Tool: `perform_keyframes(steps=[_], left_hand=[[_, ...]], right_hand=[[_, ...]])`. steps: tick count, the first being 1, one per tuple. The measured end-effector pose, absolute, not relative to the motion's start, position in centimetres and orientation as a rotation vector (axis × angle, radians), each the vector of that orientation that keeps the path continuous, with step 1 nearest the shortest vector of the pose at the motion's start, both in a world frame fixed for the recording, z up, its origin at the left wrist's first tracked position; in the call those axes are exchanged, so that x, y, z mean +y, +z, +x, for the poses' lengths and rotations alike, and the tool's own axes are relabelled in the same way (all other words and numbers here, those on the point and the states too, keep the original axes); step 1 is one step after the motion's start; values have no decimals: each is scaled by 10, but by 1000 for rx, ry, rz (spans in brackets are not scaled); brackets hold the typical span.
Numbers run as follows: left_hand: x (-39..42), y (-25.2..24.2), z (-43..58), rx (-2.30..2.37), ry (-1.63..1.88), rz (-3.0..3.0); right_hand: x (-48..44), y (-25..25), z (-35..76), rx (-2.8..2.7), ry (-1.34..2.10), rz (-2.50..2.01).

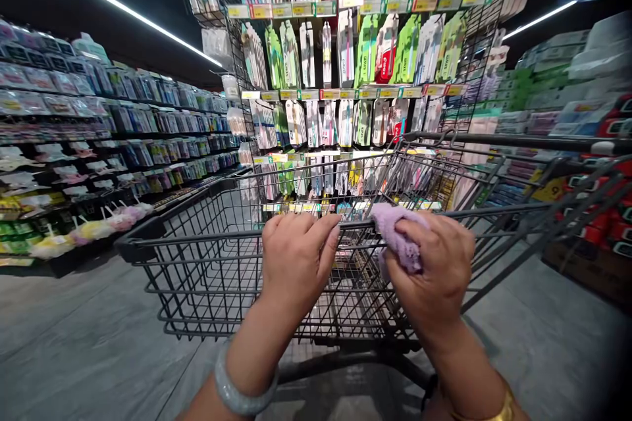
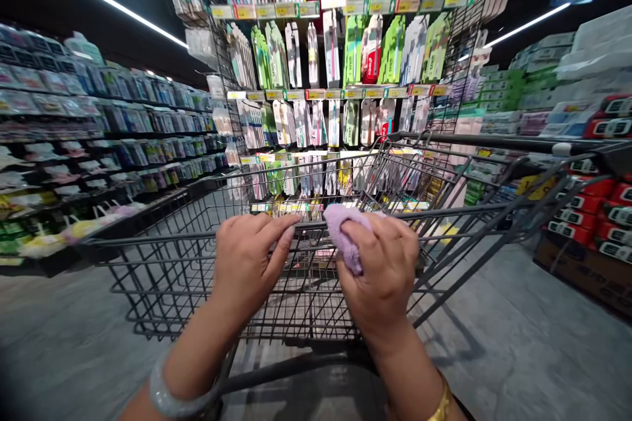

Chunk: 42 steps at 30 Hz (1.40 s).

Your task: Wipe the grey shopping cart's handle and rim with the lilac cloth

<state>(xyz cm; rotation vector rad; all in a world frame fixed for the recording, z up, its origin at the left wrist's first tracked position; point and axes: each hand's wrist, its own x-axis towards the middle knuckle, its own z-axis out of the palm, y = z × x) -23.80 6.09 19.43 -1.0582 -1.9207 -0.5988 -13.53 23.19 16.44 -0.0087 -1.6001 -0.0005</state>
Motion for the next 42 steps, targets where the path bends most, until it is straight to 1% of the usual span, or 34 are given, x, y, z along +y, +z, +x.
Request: perform_keyframes(steps=[6,9,11,14,17,20,24,26,28,30,33,37,40,42], left_hand=[[70,186,-228,-1839,-661,-1213],[69,186,-228,-1864,-664,-1251],[68,187,-228,-1881,-679,-1242],[68,188,-228,-1860,-713,-1233],[70,187,-228,-1828,-727,-1211],[72,188,-228,-1822,-721,-1193],[70,194,-229,-1876,-749,-1231],[67,198,-229,-1886,-788,-1258],[63,201,-229,-1864,-826,-1272],[58,202,-229,-1813,-852,-1262],[55,203,-230,-1739,-864,-1203],[59,201,-232,-1838,-777,-1199],[63,198,-235,-1916,-672,-1198],[63,195,-236,-1923,-642,-1178]], right_hand=[[205,140,-156,-1657,23,169],[206,145,-150,-1713,75,237],[218,156,-138,-1689,96,190],[245,173,-121,-1520,69,-34],[259,176,-119,-1467,24,-92],[245,162,-134,-1525,17,-17],[208,137,-157,-1628,3,225],[197,134,-158,-1665,19,333],[195,141,-149,-1676,95,368],[202,154,-137,-1630,160,309],[214,165,-128,-1539,135,166],[208,144,-150,-1604,48,174],[189,120,-170,-1650,78,295],[180,114,-173,-1707,110,386]])
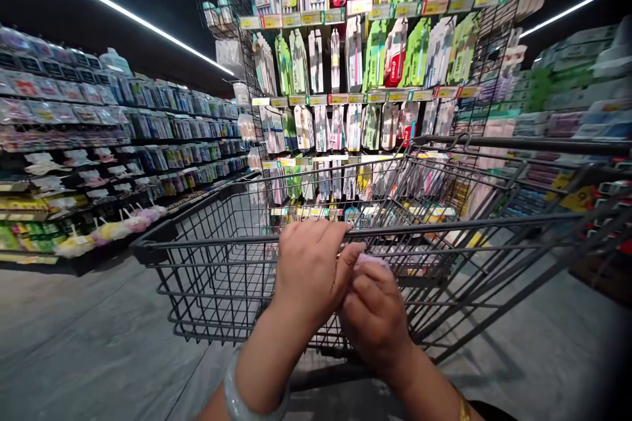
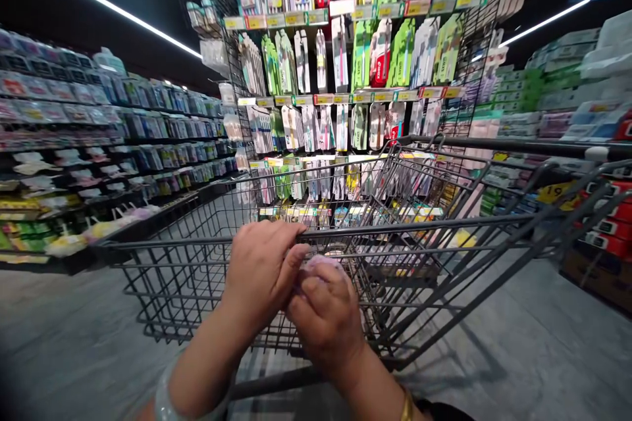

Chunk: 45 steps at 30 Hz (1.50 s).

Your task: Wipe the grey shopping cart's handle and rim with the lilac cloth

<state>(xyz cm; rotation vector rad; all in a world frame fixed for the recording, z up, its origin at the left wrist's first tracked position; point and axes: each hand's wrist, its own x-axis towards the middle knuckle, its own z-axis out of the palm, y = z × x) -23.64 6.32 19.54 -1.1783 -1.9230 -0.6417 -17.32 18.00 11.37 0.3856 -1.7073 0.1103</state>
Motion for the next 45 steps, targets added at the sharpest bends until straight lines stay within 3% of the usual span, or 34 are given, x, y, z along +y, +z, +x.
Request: perform_keyframes(steps=[9,18,25,33,40,45], left_hand=[[60,190,-242,-1851,-628,-1186],[60,196,-241,-1888,-582,-1177],[57,196,-241,-1895,-621,-1162],[52,195,-244,-1782,-738,-1061],[50,195,-242,-1749,-803,-930],[61,202,-224,-1764,-797,-1085]], right_hand=[[222,157,-140,-1519,64,72],[188,135,-153,-1773,102,404],[244,165,-125,-1478,50,-29],[210,154,-137,-1735,21,324],[244,170,-112,-1450,113,-107],[207,162,-131,-1681,138,216]])
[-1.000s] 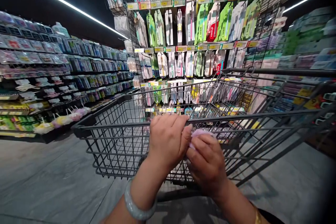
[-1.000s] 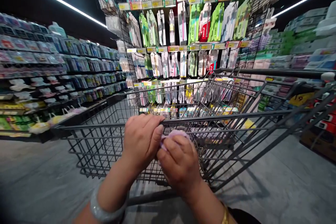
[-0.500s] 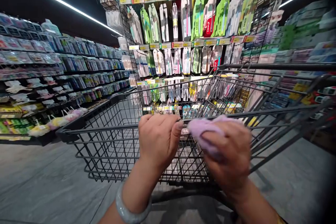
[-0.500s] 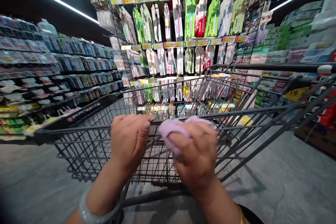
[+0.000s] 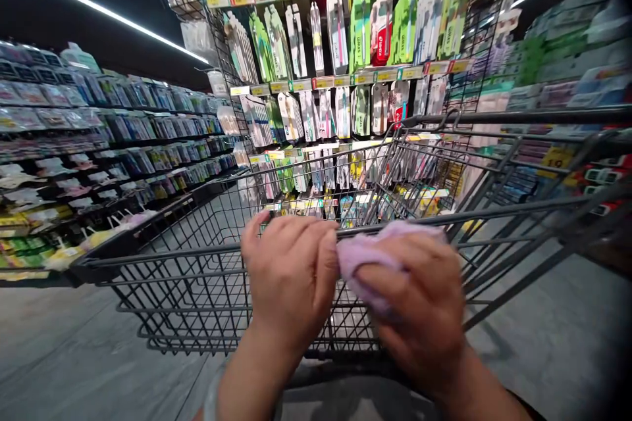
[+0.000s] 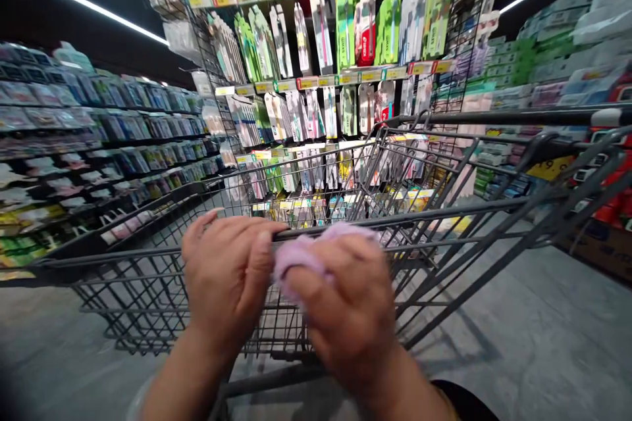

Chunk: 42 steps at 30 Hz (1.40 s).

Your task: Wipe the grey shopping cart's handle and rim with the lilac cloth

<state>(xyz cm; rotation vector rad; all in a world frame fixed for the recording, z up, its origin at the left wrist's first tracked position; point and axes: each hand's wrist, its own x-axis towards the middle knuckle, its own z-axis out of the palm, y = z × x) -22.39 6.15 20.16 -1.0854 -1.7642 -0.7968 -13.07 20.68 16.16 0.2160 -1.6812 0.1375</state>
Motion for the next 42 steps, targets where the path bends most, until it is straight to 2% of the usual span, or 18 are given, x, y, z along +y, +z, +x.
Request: perform_keyframes(steps=[3,8,18,26,33,39,42], left_hand=[[64,201,-221,-1833,-717,-1178],[60,199,-227,-1895,-601,-1148],[56,202,-228,-1763,-722,-1124],[60,203,-219,-1741,-797,-1090],[62,203,-214,-1820,-830,-1288],[62,197,-221,-1856,-790,-1265],[65,195,-223,-1867,-766,-1248]], right_hand=[[201,160,-131,-1719,139,310],[222,168,-116,-1564,195,33],[209,167,-127,-1583,64,311],[222,167,-115,-1494,104,55],[200,143,-142,-1605,28,365],[248,168,-114,-1431,-9,-74],[236,160,-124,-1480,-20,13]])
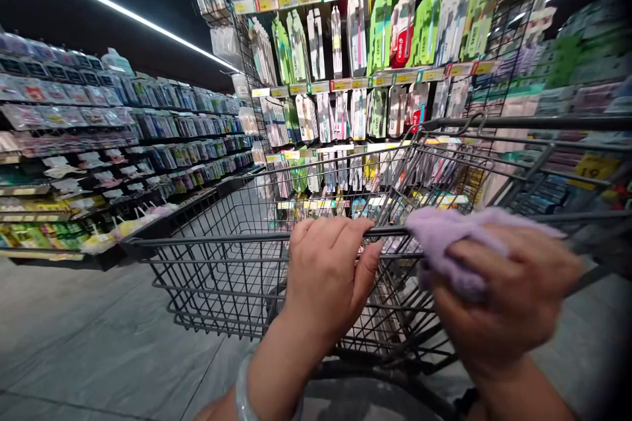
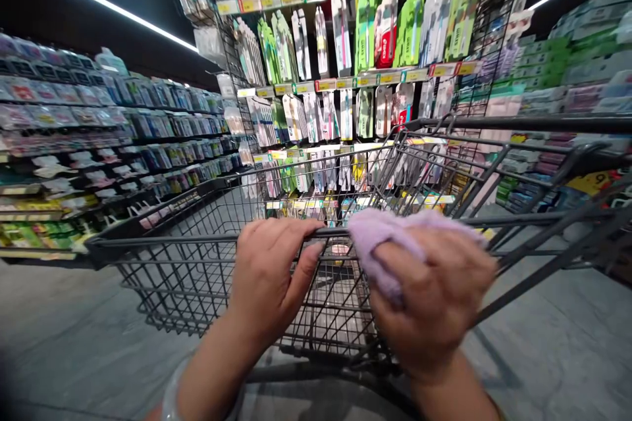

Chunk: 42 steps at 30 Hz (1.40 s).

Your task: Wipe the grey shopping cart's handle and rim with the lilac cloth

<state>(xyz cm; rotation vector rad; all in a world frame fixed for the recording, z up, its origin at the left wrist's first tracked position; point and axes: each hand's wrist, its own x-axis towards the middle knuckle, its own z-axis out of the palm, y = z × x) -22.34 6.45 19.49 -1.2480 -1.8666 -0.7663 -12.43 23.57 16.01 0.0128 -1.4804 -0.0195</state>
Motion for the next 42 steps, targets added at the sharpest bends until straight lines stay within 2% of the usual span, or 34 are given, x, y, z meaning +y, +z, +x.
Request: perform_keyframes(steps=[4,8,14,17,25,31,39,42], left_hand=[[65,196,-224,-1851,-753,-1236],[65,195,-223,-1847,-738,-1241],[66,190,-225,-1829,-713,-1224],[66,188,-226,-1796,-711,-1228],[62,188,-232,-1803,-697,-1303],[63,187,-233,-1793,-745,-1276],[60,191,-236,-1783,-796,-1274],[60,191,-236,-1791,-807,-1249]], right_hand=[[203,139,-148,-1630,22,285],[201,137,-148,-1647,35,352],[229,165,-118,-1558,83,162],[230,162,-122,-1478,58,24],[213,144,-146,-1625,-6,294],[250,158,-131,-1393,20,60],[181,108,-172,-1693,62,397],[179,109,-171,-1745,86,480]])
